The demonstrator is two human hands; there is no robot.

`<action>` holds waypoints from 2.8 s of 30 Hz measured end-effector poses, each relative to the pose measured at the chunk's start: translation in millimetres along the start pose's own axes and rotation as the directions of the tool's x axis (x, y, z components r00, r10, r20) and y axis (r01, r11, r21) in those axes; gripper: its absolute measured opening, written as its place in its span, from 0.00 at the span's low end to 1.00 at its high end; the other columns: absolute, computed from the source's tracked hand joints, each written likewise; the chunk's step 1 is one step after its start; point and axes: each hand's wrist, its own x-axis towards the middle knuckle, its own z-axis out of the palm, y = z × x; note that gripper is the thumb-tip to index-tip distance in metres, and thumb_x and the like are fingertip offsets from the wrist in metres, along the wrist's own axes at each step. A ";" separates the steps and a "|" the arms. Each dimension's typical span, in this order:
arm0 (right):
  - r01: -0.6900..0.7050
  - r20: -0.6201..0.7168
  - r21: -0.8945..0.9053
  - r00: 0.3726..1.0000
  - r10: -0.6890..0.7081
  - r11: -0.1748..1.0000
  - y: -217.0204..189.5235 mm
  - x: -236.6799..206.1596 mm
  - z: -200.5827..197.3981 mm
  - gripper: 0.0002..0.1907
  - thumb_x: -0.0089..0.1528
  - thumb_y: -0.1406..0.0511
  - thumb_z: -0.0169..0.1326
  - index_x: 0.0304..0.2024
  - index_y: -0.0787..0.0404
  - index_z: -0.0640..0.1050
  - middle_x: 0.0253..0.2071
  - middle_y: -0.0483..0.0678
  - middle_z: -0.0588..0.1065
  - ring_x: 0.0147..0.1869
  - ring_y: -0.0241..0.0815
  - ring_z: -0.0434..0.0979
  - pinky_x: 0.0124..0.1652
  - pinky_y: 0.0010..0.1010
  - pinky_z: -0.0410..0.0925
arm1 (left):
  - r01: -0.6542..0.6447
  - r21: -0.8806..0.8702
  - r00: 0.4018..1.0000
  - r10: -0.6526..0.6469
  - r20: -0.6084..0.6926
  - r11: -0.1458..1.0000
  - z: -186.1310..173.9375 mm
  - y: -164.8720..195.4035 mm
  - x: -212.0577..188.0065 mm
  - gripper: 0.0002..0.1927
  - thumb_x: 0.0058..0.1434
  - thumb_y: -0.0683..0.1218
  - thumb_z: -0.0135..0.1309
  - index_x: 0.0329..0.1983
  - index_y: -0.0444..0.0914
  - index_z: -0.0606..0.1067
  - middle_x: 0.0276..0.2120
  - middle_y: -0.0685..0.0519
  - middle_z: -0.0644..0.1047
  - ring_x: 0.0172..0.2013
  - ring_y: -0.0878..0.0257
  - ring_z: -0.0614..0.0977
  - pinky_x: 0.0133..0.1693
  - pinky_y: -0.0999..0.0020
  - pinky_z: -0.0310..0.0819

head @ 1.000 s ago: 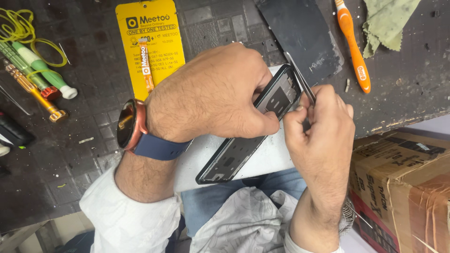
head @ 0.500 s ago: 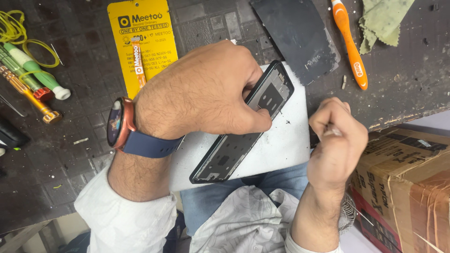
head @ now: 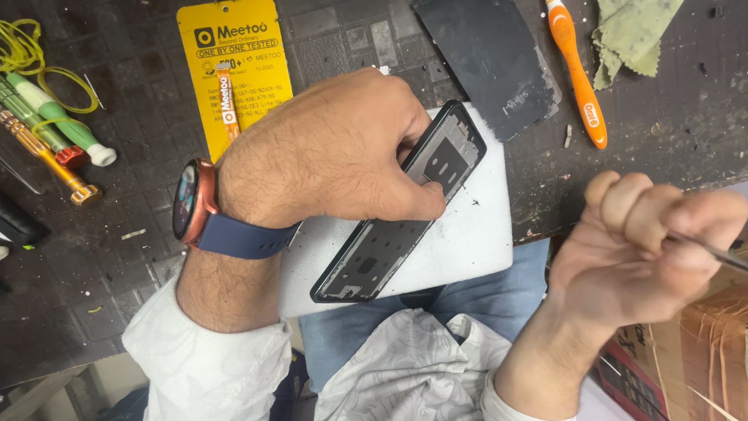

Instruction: The person uses a metal prying tool to separate the screen assembly from the smartphone frame and then scrapes adhesive residue from the frame's inner surface. The person handles the phone and a replacement screen part while working at a cluttered workbench.

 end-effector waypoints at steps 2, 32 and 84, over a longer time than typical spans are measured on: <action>-0.023 0.016 -0.293 0.999 0.029 0.956 -5.7 -0.1 12.8 0.11 0.66 0.65 0.57 0.37 0.59 0.67 0.22 0.36 0.60 0.25 0.28 0.51 0.28 0.25 0.48 | 0.005 -0.009 1.000 -0.005 -0.002 1.000 -0.5 1.8 -1.0 0.15 0.42 0.54 0.64 0.21 0.37 0.81 0.13 0.46 0.76 0.15 0.53 0.80 0.23 0.59 0.73; 0.676 0.840 -0.385 0.539 -0.065 0.628 -40.2 -3.9 141.6 0.18 0.65 0.65 0.65 0.57 0.49 0.79 0.26 0.36 0.56 0.33 0.36 0.61 0.38 0.34 0.59 | -0.140 0.510 0.933 0.285 -0.219 0.849 11.7 3.2 2.9 0.27 0.52 0.65 0.65 0.19 0.37 0.79 0.18 0.43 0.76 0.25 0.46 0.81 0.31 0.53 0.74; 0.058 0.159 -0.937 0.949 0.273 0.345 -42.5 7.8 62.0 0.09 0.65 0.70 0.66 0.44 0.65 0.79 0.29 0.48 0.71 0.28 0.36 0.70 0.31 0.29 0.64 | -0.226 0.007 0.961 0.224 -0.164 0.974 8.5 6.5 -6.0 0.19 0.47 0.54 0.63 0.14 0.36 0.74 0.10 0.48 0.71 0.14 0.53 0.76 0.22 0.58 0.69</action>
